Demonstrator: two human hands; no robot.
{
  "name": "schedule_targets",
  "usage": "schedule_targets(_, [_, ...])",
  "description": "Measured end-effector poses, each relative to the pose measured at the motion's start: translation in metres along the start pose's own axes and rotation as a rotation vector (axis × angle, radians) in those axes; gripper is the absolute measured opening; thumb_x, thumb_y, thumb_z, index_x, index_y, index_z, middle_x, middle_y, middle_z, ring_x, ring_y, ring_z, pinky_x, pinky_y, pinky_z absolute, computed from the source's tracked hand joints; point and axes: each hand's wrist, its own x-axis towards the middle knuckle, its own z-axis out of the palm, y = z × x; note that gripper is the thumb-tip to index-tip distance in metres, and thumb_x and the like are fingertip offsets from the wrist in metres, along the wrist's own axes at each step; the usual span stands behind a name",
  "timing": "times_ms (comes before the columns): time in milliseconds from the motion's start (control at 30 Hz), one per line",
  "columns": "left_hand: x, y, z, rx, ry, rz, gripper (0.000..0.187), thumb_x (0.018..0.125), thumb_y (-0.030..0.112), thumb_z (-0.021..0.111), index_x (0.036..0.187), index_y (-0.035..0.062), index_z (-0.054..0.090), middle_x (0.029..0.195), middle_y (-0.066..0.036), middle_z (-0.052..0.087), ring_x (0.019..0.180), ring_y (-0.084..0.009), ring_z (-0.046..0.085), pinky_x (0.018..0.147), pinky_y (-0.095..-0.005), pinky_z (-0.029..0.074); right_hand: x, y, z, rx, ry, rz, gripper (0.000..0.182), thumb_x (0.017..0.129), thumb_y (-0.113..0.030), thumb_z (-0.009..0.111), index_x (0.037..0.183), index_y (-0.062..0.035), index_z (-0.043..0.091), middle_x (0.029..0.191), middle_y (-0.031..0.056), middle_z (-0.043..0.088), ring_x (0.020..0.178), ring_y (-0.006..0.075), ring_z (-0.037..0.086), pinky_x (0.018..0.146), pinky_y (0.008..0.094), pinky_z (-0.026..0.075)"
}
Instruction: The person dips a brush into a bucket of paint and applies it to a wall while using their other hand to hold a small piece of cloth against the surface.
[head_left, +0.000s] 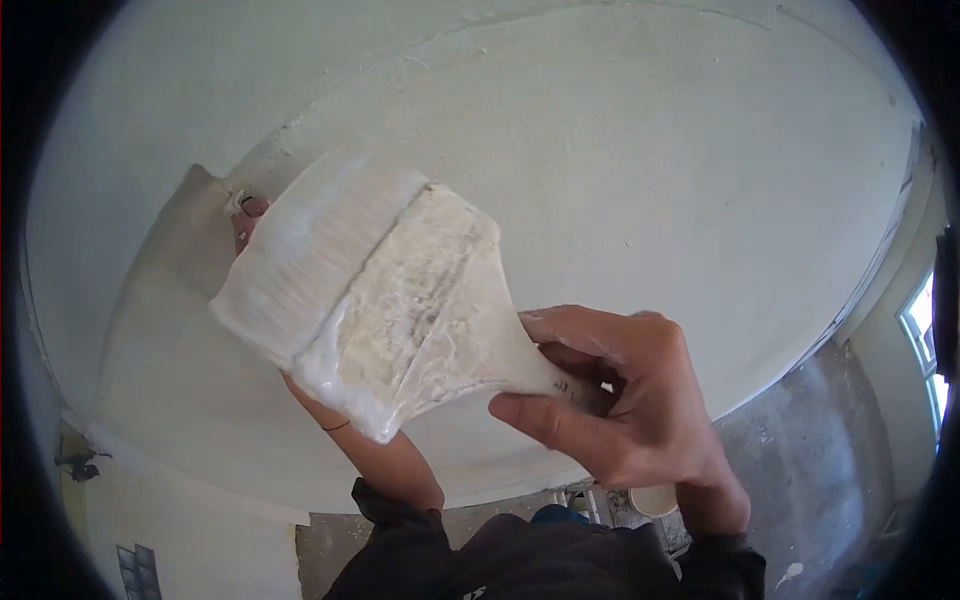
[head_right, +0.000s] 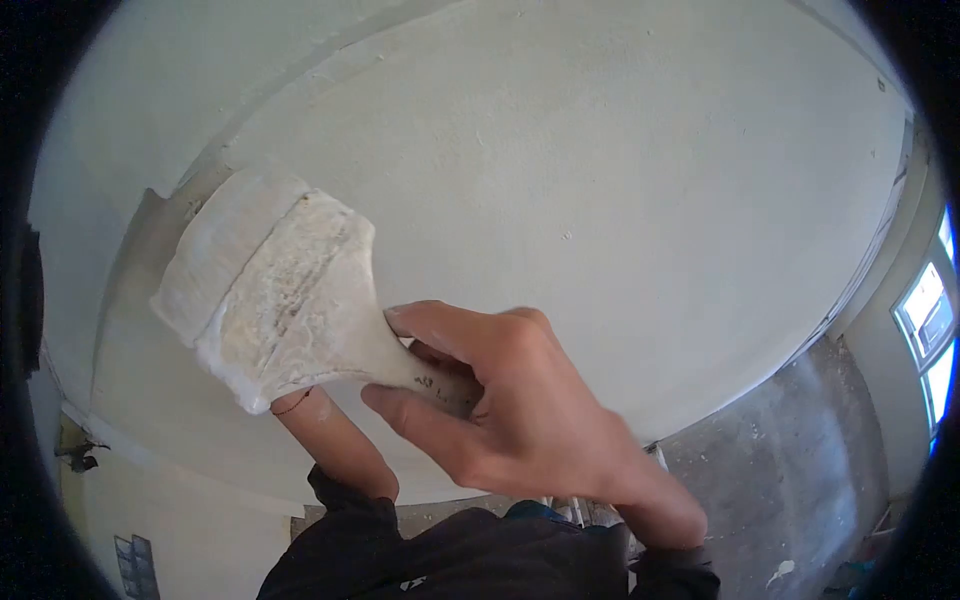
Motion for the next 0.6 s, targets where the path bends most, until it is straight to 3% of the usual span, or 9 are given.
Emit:
schedule_targets(133, [0.001,-0.006,-0.007,-0.022,0.069,-0.015,0.042,0.099,0.032,0.041,0.129,0.0019,0.046,0.123,-0.011,0.054,0.111,-0.0223,0.057,0.094,-0.0354,0.048,0.019,0.002,-0.009,-0.267,-0.044,-0.134,0.035,0.079,-0.005,0.071,0.109,0.0094,0.058,0.060,0.0086,0.057,0.048,0.0059,0.043,0.044,0.0256,0.032])
schedule_targets(367, [0.005,0.004,0.013,-0.036,0.255,-0.091,0.040,0.100,0.028,0.040,0.129,0.0015,0.046,0.127,-0.011,0.053,0.114,-0.0222,0.055,0.095,-0.0359,0.048,0.050,0.015,-0.018,-0.362,-0.057,-0.284,0.028,0.085,-0.008,0.065,0.106,0.0098,0.058,0.061,0.0111,0.058,0.050,0.0118,0.048,0.047,0.0284,0.039])
schedule_targets(400, [0.007,0.005,0.017,-0.070,0.277,-0.077,0.038,0.100,0.027,0.040,0.127,0.0016,0.047,0.115,-0.009,0.056,0.100,-0.0177,0.058,0.084,-0.0311,0.051,0.055,0.015,-0.017,-0.363,-0.053,-0.282,0.028,0.085,-0.008,0.065,0.106,0.0098,0.058,0.061,0.0111,0.058,0.050,0.0118,0.048,0.047,0.0284,0.039])
schedule_targets(433, [0.008,0.005,0.020,-0.105,0.296,-0.065,0.035,0.100,0.025,0.040,0.125,0.0017,0.048,0.103,-0.006,0.059,0.085,-0.0132,0.062,0.073,-0.0264,0.054,0.061,0.014,-0.016,-0.331,-0.049,-0.275,0.020,0.084,-0.009,0.063,0.092,0.0084,0.057,0.059,0.0174,0.056,0.053,0.0267,0.051,0.051,0.0356,0.039])
schedule_targets(467, [0.013,0.002,0.008,-0.110,0.287,-0.073,0.035,0.100,0.025,0.040,0.125,0.0017,0.048,0.103,-0.006,0.059,0.085,-0.0132,0.062,0.073,-0.0264,0.054,0.067,0.013,-0.016,-0.301,-0.041,-0.266,0.018,0.083,-0.009,0.060,0.078,0.0071,0.056,0.057,0.0238,0.053,0.055,0.0416,0.053,0.054,0.0427,0.040])
schedule_targets(500, [0.021,-0.002,-0.018,-0.220,-0.021,-0.071,0.031,0.101,0.023,0.039,0.121,0.0025,0.049,0.087,-0.002,0.053,0.067,-0.0092,0.052,0.059,-0.0221,0.046,0.071,0.010,-0.020,-0.308,-0.027,-0.259,0.018,0.083,-0.009,0.060,0.078,0.0071,0.056,0.057,0.0238,0.053,0.055,0.0416,0.053,0.054,0.0427,0.040])
schedule_targets(533, [0.023,-0.006,-0.030,-0.331,-0.329,-0.068,0.027,0.101,0.021,0.039,0.118,0.0034,0.050,0.070,0.002,0.047,0.049,-0.0052,0.042,0.046,-0.0178,0.039,0.074,0.006,-0.025,-0.341,-0.058,-0.235,0.019,0.085,-0.011,0.061,0.090,0.0078,0.058,0.059,0.0162,0.053,0.055,0.0260,0.049,0.052,0.0347,0.038])
schedule_targets(567, [0.020,-0.005,-0.024,-0.343,-0.342,-0.078,0.027,0.101,0.021,0.039,0.118,0.0034,0.050,0.070,0.002,0.047,0.049,-0.0052,0.042,0.046,-0.0178,0.039,0.074,0.004,-0.029,-0.374,-0.088,-0.211,0.025,0.087,-0.012,0.063,0.102,0.0086,0.061,0.061,0.0087,0.053,0.055,0.0104,0.046,0.051,0.0267,0.037])
schedule_targets(600, [0.018,0.000,-0.013,-0.301,-0.128,-0.077,0.024,0.102,0.020,0.038,0.116,0.0040,0.050,0.065,0.003,0.038,0.044,-0.0054,0.030,0.041,-0.0190,0.029,0.072,0.006,-0.032,-0.384,-0.068,-0.204,0.025,0.087,-0.012,0.063,0.102,0.0086,0.061,0.061,0.0087,0.053,0.055,0.0104,0.046,0.051,0.0267,0.037])
